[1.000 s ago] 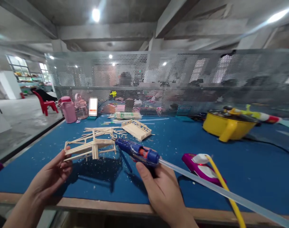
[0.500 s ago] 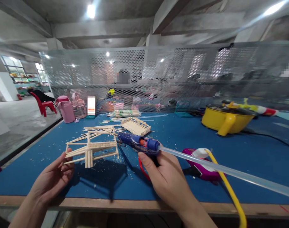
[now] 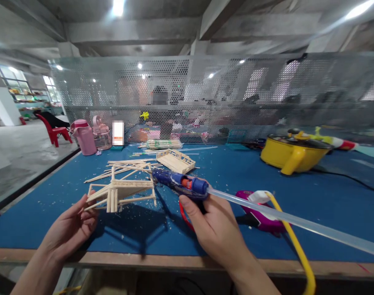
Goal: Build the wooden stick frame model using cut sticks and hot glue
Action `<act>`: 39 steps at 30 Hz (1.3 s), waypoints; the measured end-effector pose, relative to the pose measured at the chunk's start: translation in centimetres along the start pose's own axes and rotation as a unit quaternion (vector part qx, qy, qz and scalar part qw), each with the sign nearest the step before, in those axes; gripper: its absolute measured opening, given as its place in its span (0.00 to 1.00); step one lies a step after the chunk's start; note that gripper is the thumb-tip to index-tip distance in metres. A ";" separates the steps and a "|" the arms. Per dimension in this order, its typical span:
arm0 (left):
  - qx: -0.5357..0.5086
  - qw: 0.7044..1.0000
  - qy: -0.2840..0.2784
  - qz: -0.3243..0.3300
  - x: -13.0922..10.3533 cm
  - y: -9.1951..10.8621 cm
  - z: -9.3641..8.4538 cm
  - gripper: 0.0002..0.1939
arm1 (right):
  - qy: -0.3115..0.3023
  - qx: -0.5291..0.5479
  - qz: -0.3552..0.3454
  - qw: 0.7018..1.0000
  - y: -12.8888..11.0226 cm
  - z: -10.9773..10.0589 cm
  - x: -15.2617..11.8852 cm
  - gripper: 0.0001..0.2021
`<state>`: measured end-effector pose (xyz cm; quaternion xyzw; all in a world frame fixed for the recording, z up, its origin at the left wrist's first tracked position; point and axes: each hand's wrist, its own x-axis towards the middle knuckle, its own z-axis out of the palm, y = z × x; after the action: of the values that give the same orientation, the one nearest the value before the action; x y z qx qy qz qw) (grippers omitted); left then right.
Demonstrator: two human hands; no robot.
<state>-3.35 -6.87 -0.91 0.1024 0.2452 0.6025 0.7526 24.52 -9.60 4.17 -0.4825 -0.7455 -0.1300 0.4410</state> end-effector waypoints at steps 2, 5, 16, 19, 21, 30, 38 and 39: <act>-0.004 1.000 0.004 -0.001 0.0 0.1 0.0 0.11 | 0.001 -0.005 0.001 1.000 -0.1 0.0 0.0 0.14; -0.012 1.000 0.006 -0.002 -0.1 0.2 -0.2 0.11 | -0.002 -0.013 -0.002 1.000 0.0 0.1 0.1 0.15; -0.020 1.000 0.009 -0.009 0.0 0.3 -0.4 0.10 | -0.014 -0.023 -0.007 1.000 0.2 0.5 0.8 0.13; -0.023 1.000 0.015 -0.011 0.0 0.3 -0.5 0.10 | -0.018 -0.018 -0.004 1.000 0.3 0.5 0.9 0.13; -0.025 0.999 0.018 -0.011 0.1 0.3 -0.4 0.11 | -0.015 -0.024 -0.001 1.000 0.3 0.6 1.0 0.13; -0.036 0.999 0.017 -0.018 0.0 0.3 -0.4 0.11 | -0.012 -0.036 -0.029 0.999 0.4 0.5 0.8 0.12; -0.026 0.999 0.021 -0.015 0.1 0.2 -0.5 0.10 | -0.010 -0.047 -0.016 0.999 0.6 0.4 0.6 0.14; -0.023 0.999 0.021 -0.013 0.1 0.2 -0.5 0.10 | -0.005 -0.052 -0.015 0.999 0.6 0.4 0.6 0.15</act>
<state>-3.80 -6.83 -1.26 0.0689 0.2480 0.6003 0.7572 24.75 -8.69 4.24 -0.4939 -0.7471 -0.1732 0.4099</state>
